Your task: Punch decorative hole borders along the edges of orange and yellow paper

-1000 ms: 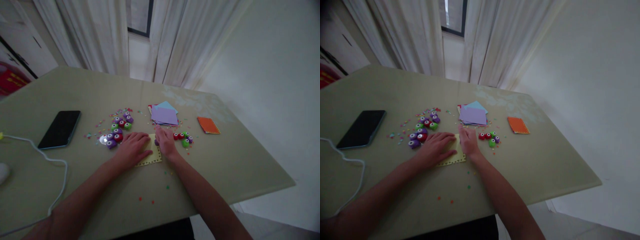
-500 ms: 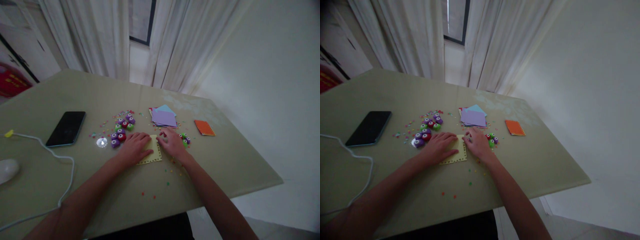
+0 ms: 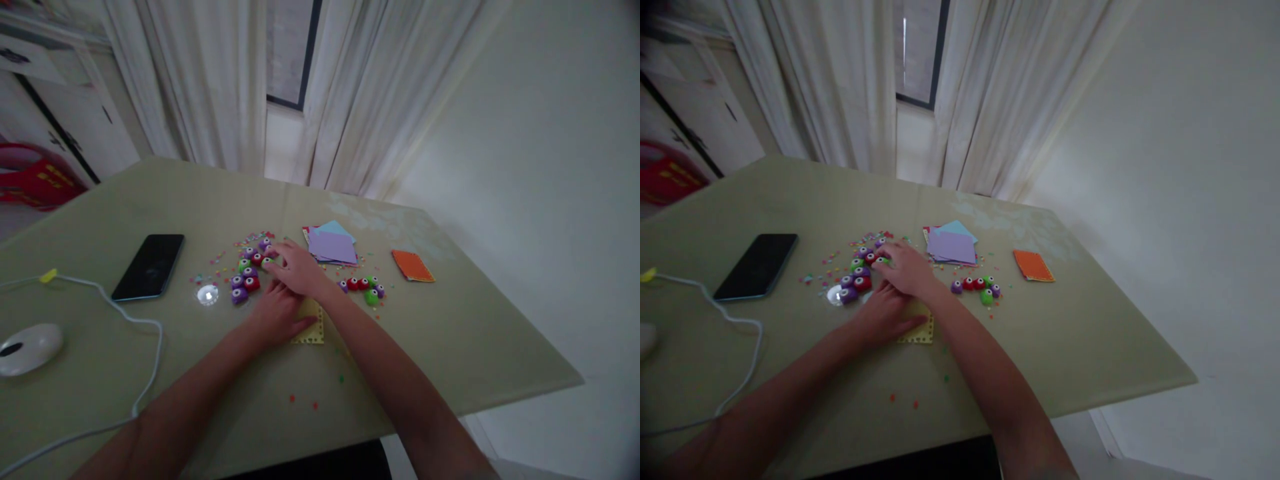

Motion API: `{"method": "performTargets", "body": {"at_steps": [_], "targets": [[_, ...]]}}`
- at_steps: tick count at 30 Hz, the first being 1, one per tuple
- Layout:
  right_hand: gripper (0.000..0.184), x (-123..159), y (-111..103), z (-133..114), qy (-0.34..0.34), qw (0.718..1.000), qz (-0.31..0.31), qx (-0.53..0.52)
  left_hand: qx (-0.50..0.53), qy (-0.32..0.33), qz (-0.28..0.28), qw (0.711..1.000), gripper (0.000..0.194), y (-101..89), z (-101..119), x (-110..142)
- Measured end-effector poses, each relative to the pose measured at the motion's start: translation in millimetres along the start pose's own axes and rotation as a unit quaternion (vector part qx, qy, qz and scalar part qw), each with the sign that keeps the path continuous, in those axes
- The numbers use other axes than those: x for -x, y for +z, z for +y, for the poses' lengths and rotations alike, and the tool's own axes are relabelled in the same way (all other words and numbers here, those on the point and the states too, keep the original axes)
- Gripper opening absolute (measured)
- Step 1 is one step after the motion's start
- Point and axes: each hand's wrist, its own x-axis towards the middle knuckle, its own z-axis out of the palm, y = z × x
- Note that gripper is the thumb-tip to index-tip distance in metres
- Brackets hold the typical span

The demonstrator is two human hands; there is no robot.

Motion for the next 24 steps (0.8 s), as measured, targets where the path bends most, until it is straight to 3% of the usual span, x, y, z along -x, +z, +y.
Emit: {"method": "performTargets", "body": {"at_steps": [3, 5, 8, 12, 15, 20, 24], "targets": [[0.013, -20, 9, 10, -0.013, 0.999, -0.048, 0.015, 0.017, 0.018, -0.007, 1.0, 0.049, -2.3, 0, 1], [0.015, -17, 8, 19, 0.011, 0.998, -0.05, 0.037, 0.033, 0.023, -0.02, 0.999, 0.046, -5.8, 1, 1], [0.014, 11, -5, 30, 0.044, 0.996, -0.043, 0.068, 0.038, 0.019, -0.04, 0.998, 0.045, -10.5, 4, 0], [0.022, 68, -29, 42, 0.139, 0.975, -0.019, 0.173, 0.037, 0.008, -0.057, 0.998, 0.038, -12.7, 8, -1], [0.028, 101, -42, 47, 0.147, 0.974, -0.003, 0.17, 0.043, -0.006, -0.06, 0.997, 0.037, -11.9, 9, 0], [0.036, 115, -51, 49, 0.128, 0.985, 0.004, 0.113, 0.056, -0.022, -0.05, 0.997, 0.038, -9.0, 7, 1], [0.03, 115, -56, 47, 0.138, 0.987, -0.006, 0.076, 0.062, -0.031, -0.039, 0.997, 0.043, -7.4, 4, 1]]}}
